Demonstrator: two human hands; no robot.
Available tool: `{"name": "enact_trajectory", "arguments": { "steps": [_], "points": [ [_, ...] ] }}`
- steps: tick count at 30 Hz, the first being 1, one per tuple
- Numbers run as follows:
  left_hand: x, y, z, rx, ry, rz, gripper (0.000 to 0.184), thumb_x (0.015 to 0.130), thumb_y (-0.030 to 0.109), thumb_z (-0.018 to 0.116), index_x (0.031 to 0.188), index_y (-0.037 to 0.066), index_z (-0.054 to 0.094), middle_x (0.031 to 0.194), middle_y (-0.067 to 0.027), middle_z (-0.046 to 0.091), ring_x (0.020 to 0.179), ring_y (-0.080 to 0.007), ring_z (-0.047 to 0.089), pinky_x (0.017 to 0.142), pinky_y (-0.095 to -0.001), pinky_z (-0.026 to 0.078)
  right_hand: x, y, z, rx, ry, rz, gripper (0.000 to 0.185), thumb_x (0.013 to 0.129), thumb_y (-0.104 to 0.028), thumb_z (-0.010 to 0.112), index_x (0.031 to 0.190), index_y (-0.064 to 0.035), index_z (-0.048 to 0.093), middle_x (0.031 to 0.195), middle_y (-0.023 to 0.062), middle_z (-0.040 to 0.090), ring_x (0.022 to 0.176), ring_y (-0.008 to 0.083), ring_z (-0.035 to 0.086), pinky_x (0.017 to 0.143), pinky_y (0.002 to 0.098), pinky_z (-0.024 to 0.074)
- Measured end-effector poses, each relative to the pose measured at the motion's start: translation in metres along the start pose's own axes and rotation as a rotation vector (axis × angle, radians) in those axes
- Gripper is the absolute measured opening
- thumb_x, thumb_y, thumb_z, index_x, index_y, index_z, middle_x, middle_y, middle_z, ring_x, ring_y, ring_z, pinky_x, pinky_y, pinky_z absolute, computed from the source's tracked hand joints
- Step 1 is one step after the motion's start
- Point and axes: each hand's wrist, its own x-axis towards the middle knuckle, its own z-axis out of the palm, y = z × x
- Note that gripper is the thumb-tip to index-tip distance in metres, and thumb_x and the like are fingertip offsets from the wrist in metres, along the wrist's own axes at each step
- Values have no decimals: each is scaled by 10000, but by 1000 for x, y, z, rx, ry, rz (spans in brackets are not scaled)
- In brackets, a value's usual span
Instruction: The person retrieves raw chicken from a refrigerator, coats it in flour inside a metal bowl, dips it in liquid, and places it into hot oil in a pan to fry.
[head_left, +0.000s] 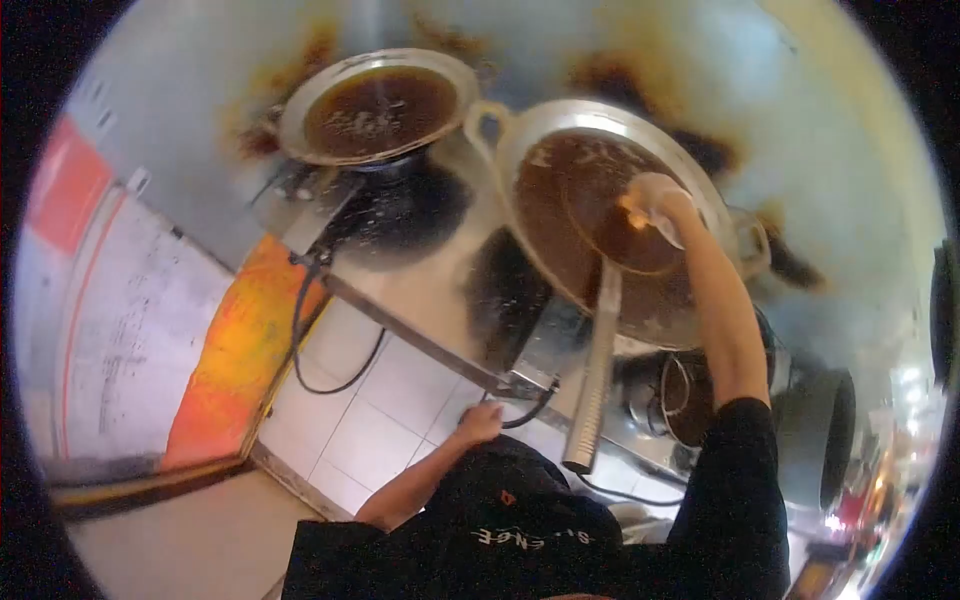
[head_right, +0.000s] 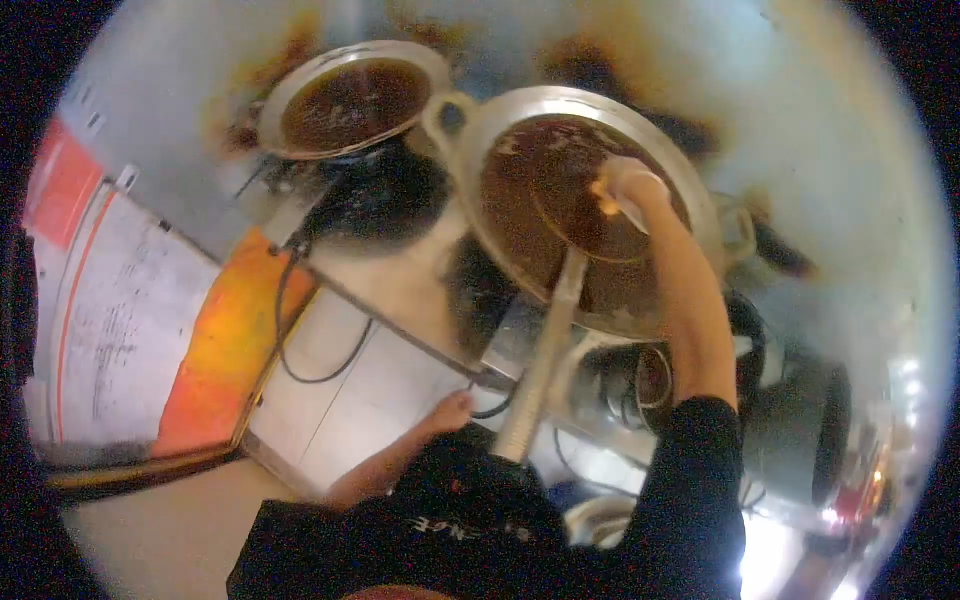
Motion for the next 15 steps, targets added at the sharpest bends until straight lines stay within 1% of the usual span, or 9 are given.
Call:
{"name": "enact_trajectory", "arguments": {
  "steps": [2,3,5,6,8,9,12,14,15],
  "points": [
    [14,-11,22,-306,22,184,477,1010,412,419,1128,-8,610,1161,-219,640,1097,-362,611,913,-454,497,17,22,24,180,36,-4,169,929,-133,531,841,-64,658,703,93,628,661,272,631,590,398,495],
    [15,-3,24,-310,46,175,477,1010,412,419,1128,-8,610,1161,-219,640,1097,-362,611,913,-454,497,29,36,38,259,52,-16,167,931,-133,530,844,-68,658,702,89,625,671,279,634,596,403,500],
    [14,22,27,-907,-91,1,549,1026,497,380,1170,16,602,1176,-106,654,1083,-242,631,820,-372,540,40,54,47,351,-31,124,154,929,-136,537,884,-69,668,722,95,632,693,298,633,605,430,513],
    [18,25,31,-912,-86,6,549,1026,497,380,1170,16,602,1176,-106,654,1083,-242,631,820,-372,540,44,63,51,377,-57,172,152,929,-137,539,898,-69,672,729,97,635,700,304,632,608,439,517],
    [29,22,40,-878,-153,-356,556,1026,499,400,1253,18,560,1314,-103,580,1107,-208,608,900,-352,521,38,63,45,266,-29,96,129,904,-160,597,938,-55,662,771,95,639,745,304,640,625,437,523],
    [30,19,47,-881,-154,-352,556,1026,499,400,1253,18,560,1314,-103,580,1107,-208,608,900,-352,521,36,64,43,227,-19,72,138,895,-168,616,952,-50,658,786,94,640,759,304,643,631,436,525],
    [29,12,61,-536,325,172,607,1013,565,368,1151,28,615,1057,-52,676,858,-142,654,663,-295,524,-1,0,-2,-75,-16,102,219,849,-169,688,1011,-27,650,856,130,672,815,299,662,667,434,534],
    [17,45,20,-877,-8,-228,627,985,616,391,1115,56,641,978,-14,683,742,-114,610,645,-277,503,-16,-29,-18,33,-39,283,405,709,33,738,1092,-80,670,1058,161,704,951,284,693,747,390,547],
    [18,44,19,-874,-24,-225,627,985,616,391,1115,56,641,978,-14,683,742,-114,610,645,-277,503,-24,-44,-25,33,-40,298,405,709,33,738,1092,-80,670,1058,161,704,951,284,693,747,390,547]
  ]
}}
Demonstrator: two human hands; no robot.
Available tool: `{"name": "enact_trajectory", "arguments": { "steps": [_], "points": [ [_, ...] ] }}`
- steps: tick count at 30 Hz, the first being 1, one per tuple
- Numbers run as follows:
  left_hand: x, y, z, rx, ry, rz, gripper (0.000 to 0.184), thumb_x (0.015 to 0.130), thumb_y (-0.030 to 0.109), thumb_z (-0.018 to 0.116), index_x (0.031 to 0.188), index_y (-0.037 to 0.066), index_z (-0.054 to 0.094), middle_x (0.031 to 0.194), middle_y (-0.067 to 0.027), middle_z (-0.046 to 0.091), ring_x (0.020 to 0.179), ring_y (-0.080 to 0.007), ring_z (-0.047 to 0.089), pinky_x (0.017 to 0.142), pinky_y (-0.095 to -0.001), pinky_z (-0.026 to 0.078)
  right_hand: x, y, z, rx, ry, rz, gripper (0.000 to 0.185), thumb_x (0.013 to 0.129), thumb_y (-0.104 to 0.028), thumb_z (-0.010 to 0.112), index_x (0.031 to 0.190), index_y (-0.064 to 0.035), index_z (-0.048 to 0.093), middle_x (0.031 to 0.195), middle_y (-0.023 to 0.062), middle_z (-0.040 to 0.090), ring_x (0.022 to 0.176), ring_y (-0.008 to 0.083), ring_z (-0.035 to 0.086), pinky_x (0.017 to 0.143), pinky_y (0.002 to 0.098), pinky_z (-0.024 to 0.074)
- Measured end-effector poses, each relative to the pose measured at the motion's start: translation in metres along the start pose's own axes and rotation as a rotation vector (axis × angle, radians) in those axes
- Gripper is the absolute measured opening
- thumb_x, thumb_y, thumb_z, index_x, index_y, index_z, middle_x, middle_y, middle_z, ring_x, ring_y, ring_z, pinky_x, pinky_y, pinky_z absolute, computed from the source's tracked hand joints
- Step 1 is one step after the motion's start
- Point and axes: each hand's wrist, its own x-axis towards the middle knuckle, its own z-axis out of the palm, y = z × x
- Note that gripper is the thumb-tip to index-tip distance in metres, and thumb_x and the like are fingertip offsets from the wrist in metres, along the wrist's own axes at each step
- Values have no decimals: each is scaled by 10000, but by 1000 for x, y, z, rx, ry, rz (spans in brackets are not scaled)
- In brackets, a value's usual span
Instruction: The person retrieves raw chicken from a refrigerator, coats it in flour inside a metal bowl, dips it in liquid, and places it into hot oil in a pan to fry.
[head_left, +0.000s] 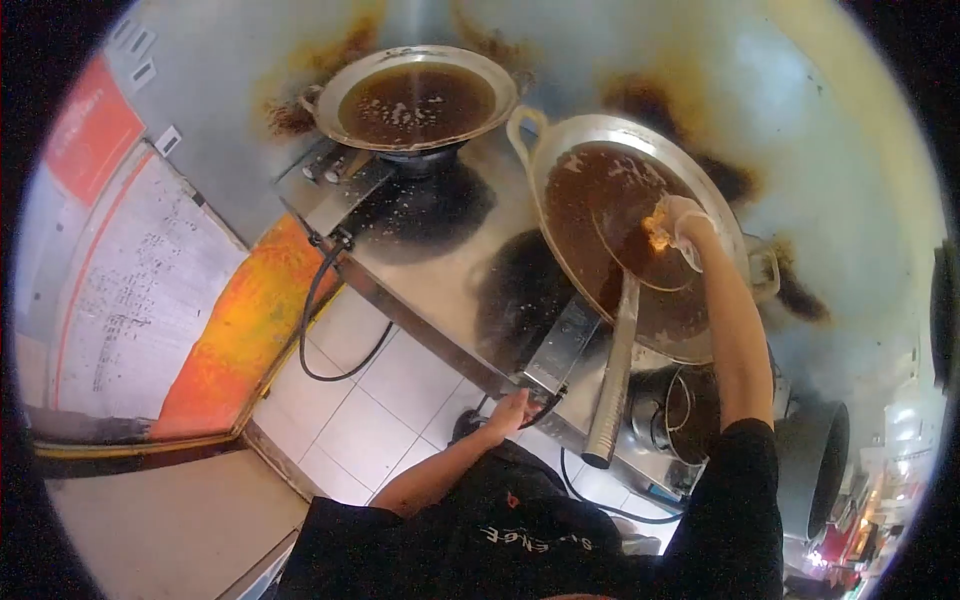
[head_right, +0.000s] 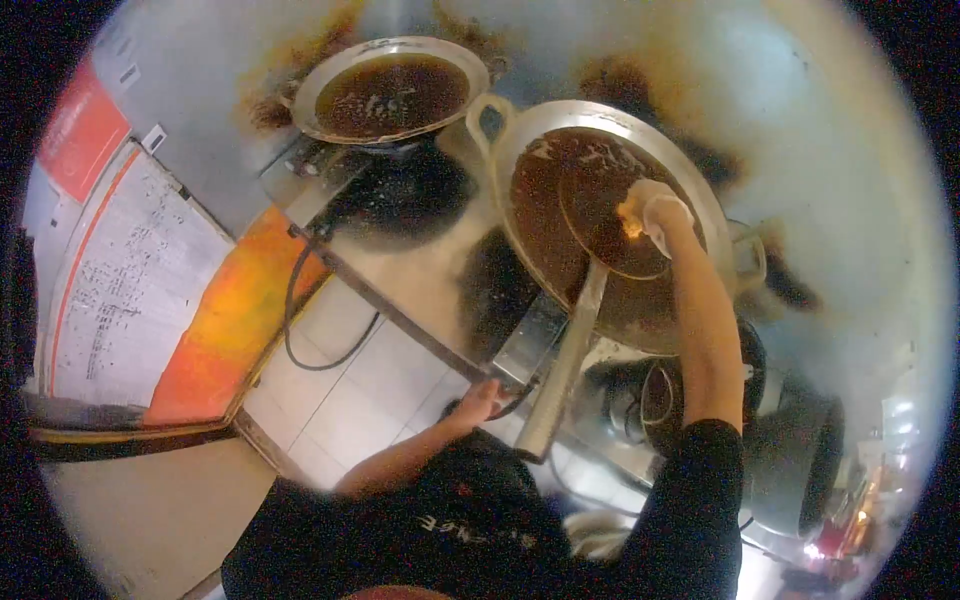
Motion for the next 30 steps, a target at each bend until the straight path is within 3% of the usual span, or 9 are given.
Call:
{"name": "enact_trajectory", "arguments": {
  "steps": [1,4,7,10,12,16,23,30],
  "points": [
    [0,-1,1,-70,24,-13,623,981,624,393,1099,69,653,963,-1,683,717,-106,590,646,-274,500,-12,-11,-5,290,-24,98,359,727,16,724,1071,-69,673,1031,161,707,938,287,693,742,396,542],
    [-1,-1,-4,-134,-26,-58,599,979,626,398,1127,102,648,988,3,678,772,-116,586,714,-291,496,52,52,39,-246,-87,-105,221,789,-67,682,1009,-40,683,945,160,706,863,299,689,690,433,523],
    [7,-13,-6,-263,-115,-96,576,978,628,396,1200,139,605,1129,-27,629,976,-184,538,879,-373,455,31,42,26,-208,57,-260,203,784,-67,682,984,-38,688,934,155,703,851,295,690,683,437,520],
    [13,-16,-7,-337,-121,-193,553,979,621,401,1174,152,621,1118,-20,619,972,-197,519,882,-387,450,21,36,20,-69,7,-81,244,745,-66,702,987,-89,710,985,137,717,912,282,703,728,419,539],
    [13,-15,-5,-362,-111,-213,539,979,615,408,1161,158,628,1103,-10,617,964,-195,514,881,-387,447,13,30,12,-158,-29,-123,205,749,-88,695,951,-108,723,965,129,721,894,283,705,705,420,538],
    [6,-5,-4,-468,-119,-239,486,988,587,422,1119,178,648,1070,15,612,925,-178,496,858,-378,441,20,28,15,58,-27,15,224,713,-24,706,914,-121,725,940,117,722,899,277,705,692,410,536],
    [3,-1,-4,-504,-136,-261,437,1003,554,421,1099,201,659,1034,33,611,869,-160,471,823,-367,441,21,28,17,66,-71,71,242,692,-1,714,903,-119,722,935,109,724,899,274,704,686,407,534],
    [5,-7,-9,-443,-141,-234,499,997,592,388,1098,186,659,1026,28,625,811,-147,475,781,-334,440,27,40,24,20,-68,-14,169,744,-66,699,909,-98,718,911,113,720,829,261,696,661,420,526]
  ]
}}
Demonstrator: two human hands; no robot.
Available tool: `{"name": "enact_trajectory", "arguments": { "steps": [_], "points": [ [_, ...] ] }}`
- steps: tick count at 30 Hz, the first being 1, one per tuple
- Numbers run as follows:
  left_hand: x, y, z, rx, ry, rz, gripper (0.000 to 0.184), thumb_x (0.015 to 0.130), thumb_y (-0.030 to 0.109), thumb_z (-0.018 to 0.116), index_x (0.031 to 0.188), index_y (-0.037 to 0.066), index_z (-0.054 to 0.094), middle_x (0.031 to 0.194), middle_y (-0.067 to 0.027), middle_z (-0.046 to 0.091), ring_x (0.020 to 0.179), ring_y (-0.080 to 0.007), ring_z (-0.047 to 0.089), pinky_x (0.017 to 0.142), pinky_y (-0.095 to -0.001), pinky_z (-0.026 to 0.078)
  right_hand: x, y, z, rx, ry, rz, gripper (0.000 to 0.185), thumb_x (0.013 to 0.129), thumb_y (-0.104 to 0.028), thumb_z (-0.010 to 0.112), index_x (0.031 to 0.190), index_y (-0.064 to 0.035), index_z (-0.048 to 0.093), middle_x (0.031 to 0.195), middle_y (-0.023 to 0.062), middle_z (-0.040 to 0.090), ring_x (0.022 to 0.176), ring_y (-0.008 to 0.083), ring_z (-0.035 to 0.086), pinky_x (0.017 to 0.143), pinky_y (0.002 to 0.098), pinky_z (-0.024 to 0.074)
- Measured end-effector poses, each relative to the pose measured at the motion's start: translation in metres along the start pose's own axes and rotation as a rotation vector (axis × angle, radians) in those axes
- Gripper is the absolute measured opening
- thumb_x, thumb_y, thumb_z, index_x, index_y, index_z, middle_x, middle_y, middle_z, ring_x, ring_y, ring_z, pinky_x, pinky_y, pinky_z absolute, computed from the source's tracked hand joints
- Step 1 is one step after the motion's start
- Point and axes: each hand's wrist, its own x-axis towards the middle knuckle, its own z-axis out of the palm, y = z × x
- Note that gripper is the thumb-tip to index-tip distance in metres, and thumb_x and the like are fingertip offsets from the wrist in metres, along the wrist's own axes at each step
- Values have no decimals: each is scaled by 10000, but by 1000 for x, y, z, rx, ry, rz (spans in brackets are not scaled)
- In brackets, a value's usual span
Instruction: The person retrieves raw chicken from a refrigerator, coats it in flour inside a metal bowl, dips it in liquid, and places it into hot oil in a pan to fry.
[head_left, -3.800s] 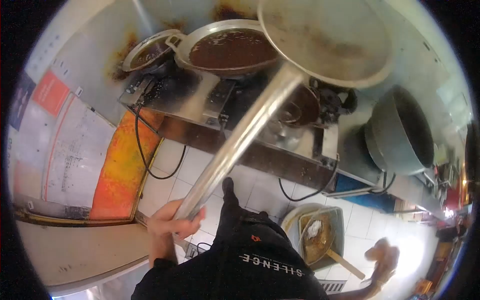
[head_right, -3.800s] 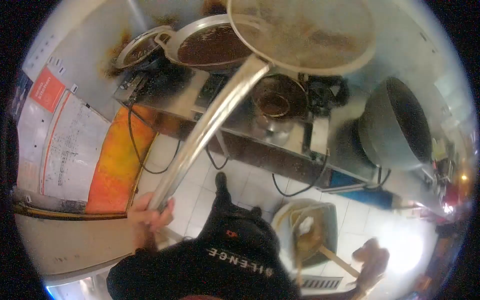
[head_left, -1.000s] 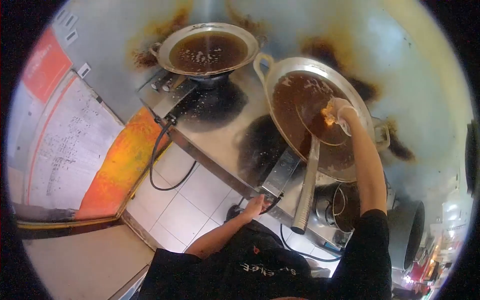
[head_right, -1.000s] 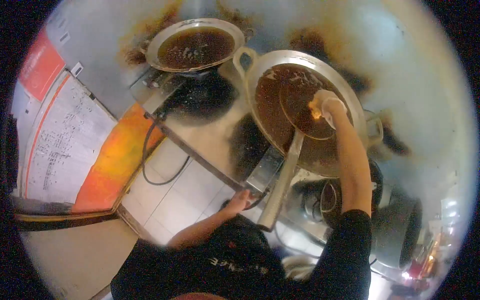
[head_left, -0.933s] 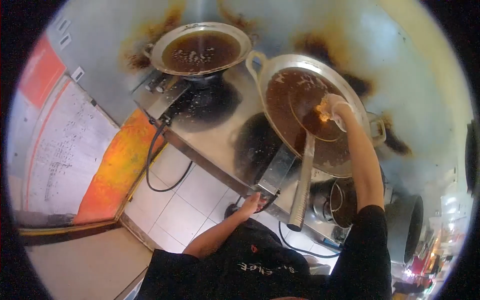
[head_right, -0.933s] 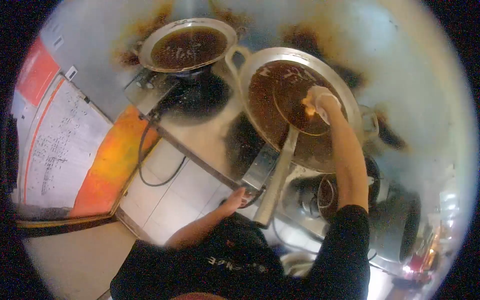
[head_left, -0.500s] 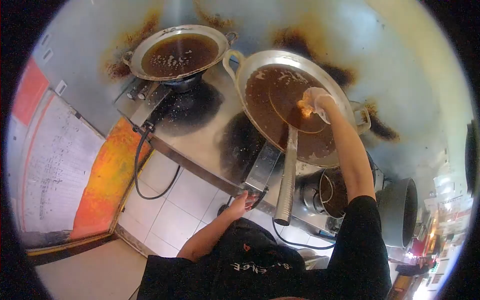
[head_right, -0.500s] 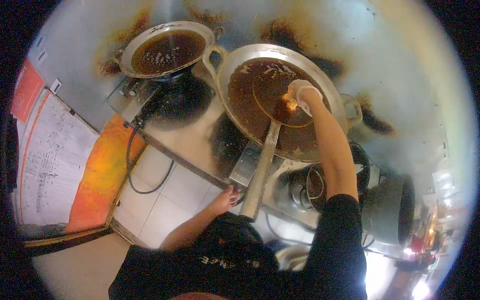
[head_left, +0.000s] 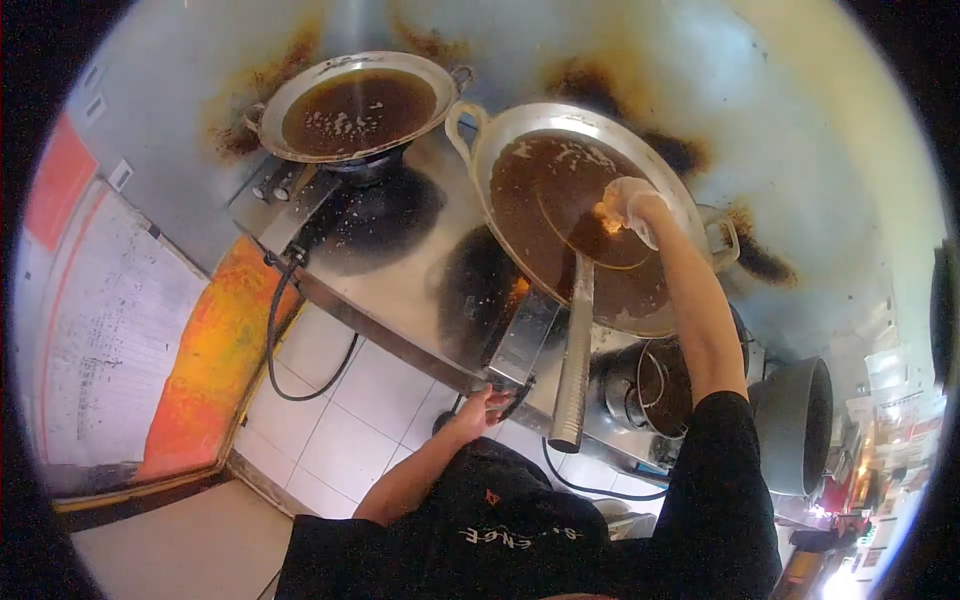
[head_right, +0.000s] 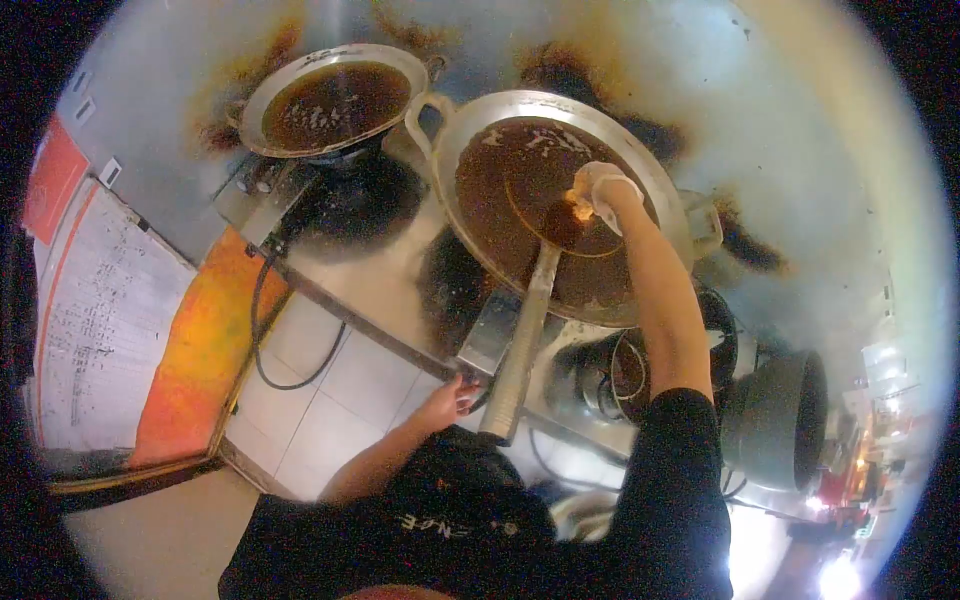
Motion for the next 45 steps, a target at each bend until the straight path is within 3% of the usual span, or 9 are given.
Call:
{"name": "enact_trajectory", "arguments": {
  "steps": [11,13,18,26,29,35,37,41,45],
  "points": [
    [-20,-18,-39,131,21,-47,344,987,398,533,1092,99,665,962,-20,641,679,-94,507,607,-243,414,-9,47,-29,-67,341,-142,227,841,-233,678,983,-59,716,764,122,694,682,224,673,622,362,525],
    [-36,-13,-36,291,-6,67,323,985,370,538,1098,94,662,960,-24,641,686,-92,505,617,-241,416,-114,-5,-90,163,336,-13,312,844,-272,673,1097,-92,696,946,175,709,843,333,691,747,388,541],
    [-111,37,39,712,-47,124,299,978,303,560,1150,71,633,988,-34,643,761,-105,549,698,-259,464,-272,-15,-130,521,587,-88,334,892,-269,631,1186,-120,683,925,99,718,753,196,665,727,326,533],
    [-125,43,175,1215,-595,201,280,976,300,599,1100,51,631,921,-46,641,834,-134,590,744,-298,492,-472,16,60,1563,982,434,534,884,-409,693,1233,-13,616,1077,88,697,798,125,649,653,202,524],
    [-129,26,222,1334,-834,166,232,957,273,623,1031,52,626,887,-54,632,797,-144,589,713,-316,489,-533,0,178,2384,1270,384,564,947,-185,591,1439,-2,384,1353,160,546,888,114,667,600,139,558],
    [-155,-66,280,1357,-1198,182,525,778,391,787,1045,28,517,941,-127,557,845,-267,578,747,-383,482,-665,-51,382,2902,1311,824,724,843,-447,678,1375,-1,472,1270,117,604,1018,240,642,826,378,568],
    [-169,-107,294,1368,-1253,385,550,749,382,806,1046,22,514,971,-142,542,891,-294,559,790,-396,465,-674,-53,344,2849,1539,735,750,907,-473,595,1448,3,387,1372,153,539,1124,259,598,911,414,530],
    [-217,-176,326,1298,-1391,678,608,678,369,851,1039,18,511,1017,-164,519,954,-344,523,853,-417,429,-720,-48,278,2775,1618,-190,725,1004,-527,393,1526,-42,256,1498,180,403,1303,331,473,1064,486,417],
    [-254,-267,318,1254,-1466,915,519,675,247,850,1028,49,526,977,-132,555,890,-317,555,797,-429,431,-803,-37,283,2655,1731,-92,731,994,-569,368,1488,-31,342,1464,192,441,1265,353,508,1016,476,470]
  ]
}}
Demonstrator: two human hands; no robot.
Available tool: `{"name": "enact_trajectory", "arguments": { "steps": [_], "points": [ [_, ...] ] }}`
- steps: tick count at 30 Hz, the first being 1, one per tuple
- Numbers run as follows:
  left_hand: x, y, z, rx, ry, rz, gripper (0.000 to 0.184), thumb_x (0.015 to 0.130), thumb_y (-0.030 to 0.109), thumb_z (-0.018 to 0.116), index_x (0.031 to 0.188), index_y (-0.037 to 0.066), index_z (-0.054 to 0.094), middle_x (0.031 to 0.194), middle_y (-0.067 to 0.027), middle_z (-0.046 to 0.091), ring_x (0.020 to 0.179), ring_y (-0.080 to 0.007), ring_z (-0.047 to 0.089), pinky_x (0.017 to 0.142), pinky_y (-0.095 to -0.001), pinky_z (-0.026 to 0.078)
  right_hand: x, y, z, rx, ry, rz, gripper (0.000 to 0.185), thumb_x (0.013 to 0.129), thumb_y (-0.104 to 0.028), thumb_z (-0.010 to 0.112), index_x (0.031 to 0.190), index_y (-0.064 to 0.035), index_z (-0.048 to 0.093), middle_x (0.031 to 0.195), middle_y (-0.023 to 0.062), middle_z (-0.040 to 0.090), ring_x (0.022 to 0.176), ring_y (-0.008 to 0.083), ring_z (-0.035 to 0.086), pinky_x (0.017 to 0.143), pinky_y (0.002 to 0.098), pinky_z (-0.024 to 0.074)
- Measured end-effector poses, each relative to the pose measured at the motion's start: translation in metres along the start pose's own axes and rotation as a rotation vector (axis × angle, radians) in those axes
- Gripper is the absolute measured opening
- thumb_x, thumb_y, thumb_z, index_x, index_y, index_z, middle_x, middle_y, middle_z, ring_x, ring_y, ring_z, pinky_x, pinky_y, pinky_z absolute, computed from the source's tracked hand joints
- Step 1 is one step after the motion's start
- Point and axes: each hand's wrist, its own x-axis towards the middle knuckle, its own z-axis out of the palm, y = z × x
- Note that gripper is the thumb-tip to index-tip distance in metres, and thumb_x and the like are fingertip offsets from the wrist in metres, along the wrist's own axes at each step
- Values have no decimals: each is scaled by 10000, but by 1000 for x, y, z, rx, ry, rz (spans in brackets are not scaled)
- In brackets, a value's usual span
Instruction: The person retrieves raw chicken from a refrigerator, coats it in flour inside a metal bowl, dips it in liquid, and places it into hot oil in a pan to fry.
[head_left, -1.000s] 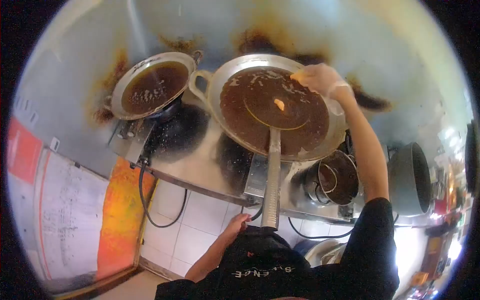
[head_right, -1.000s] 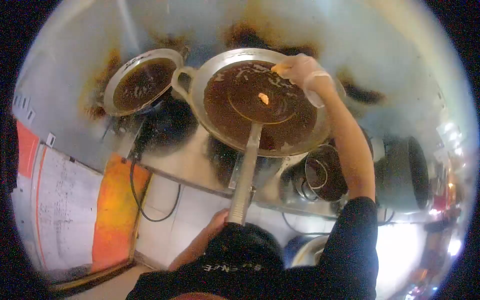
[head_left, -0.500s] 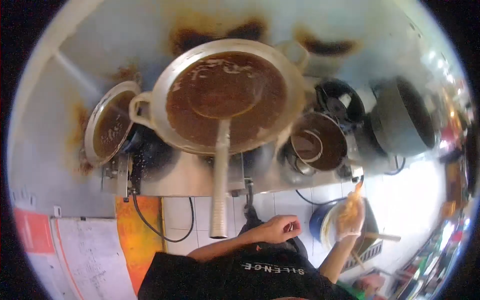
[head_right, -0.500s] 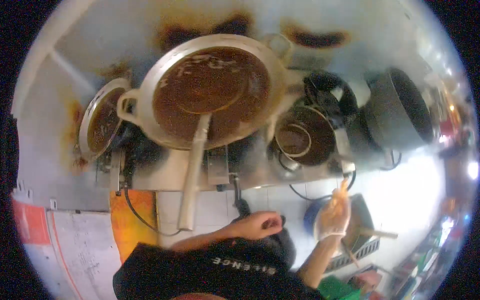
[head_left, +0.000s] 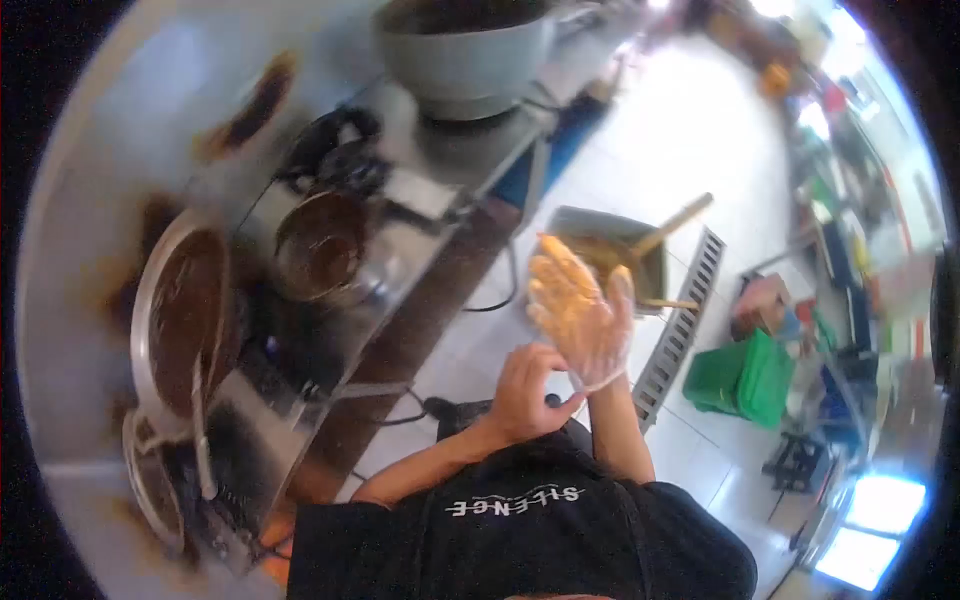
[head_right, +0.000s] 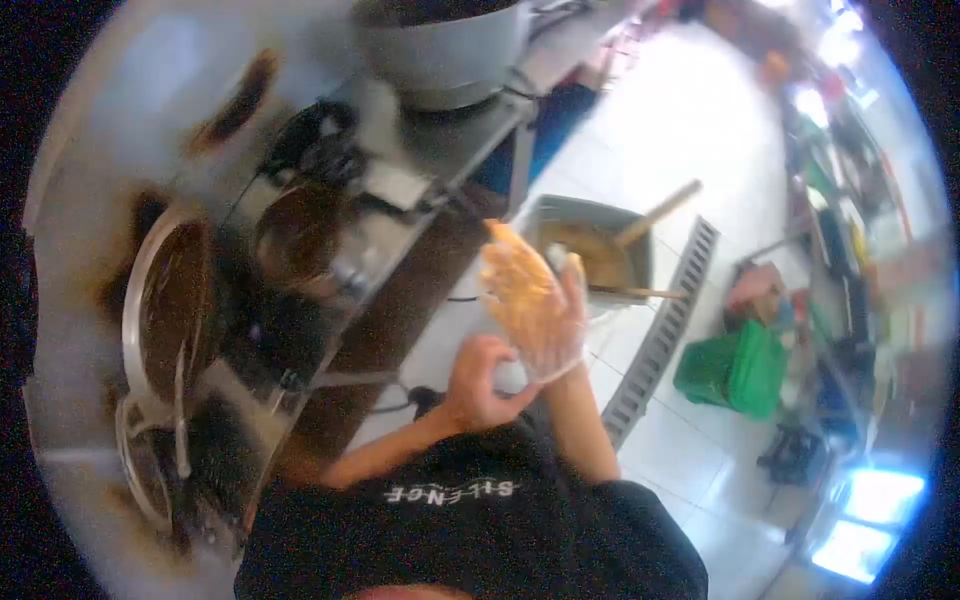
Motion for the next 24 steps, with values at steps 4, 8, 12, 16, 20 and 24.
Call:
{"name": "enact_trajectory", "arguments": {
  "steps": [4,8,12,16,20,24],
  "points": [
    [35,42,93,62,66,72,492,649,183,844,1044,83,567,971,-99,599,862,-288,569,758,-413,422,-36,-97,-45,-65,-60,-21,765,985,-599,359,1485,-22,334,1437,199,464,1235,328,537,1022,471,471],
    [44,57,150,12,-66,214,402,669,147,827,1011,123,617,922,-48,618,839,-261,579,735,-385,415,-89,-139,-49,-95,50,-206,721,1003,-570,350,1481,-30,342,1417,183,489,1194,296,562,987,426,486],
    [61,88,237,-124,-146,421,196,717,84,798,883,100,696,771,-15,633,709,-242,579,688,-360,416,-163,-208,-121,-44,95,-471,582,1012,-472,453,1423,-59,446,1342,115,550,1159,261,572,945,406,496],
    [68,115,379,-254,-350,312,128,737,60,776,858,67,738,714,-53,643,597,-209,556,573,-325,410,-264,-255,-241,-1301,961,-1005,421,972,-291,543,1309,-39,566,1213,146,612,1047,285,614,854,398,501],
    [43,129,510,-417,-808,21,165,786,93,732,938,36,764,738,-68,686,600,-103,553,541,-277,426,-344,-277,-234,-1214,1789,-916,401,882,-180,583,1229,21,577,830,196,670,817,349,652,745,464,494],
    [16,168,603,-629,-1156,-269,225,843,181,734,944,-21,740,810,-79,732,673,-113,644,642,-275,527,-402,-285,-272,-1917,2009,-935,497,872,-186,636,1295,46,519,1238,251,578,1111,307,601,929,382,472]
  ]
}}
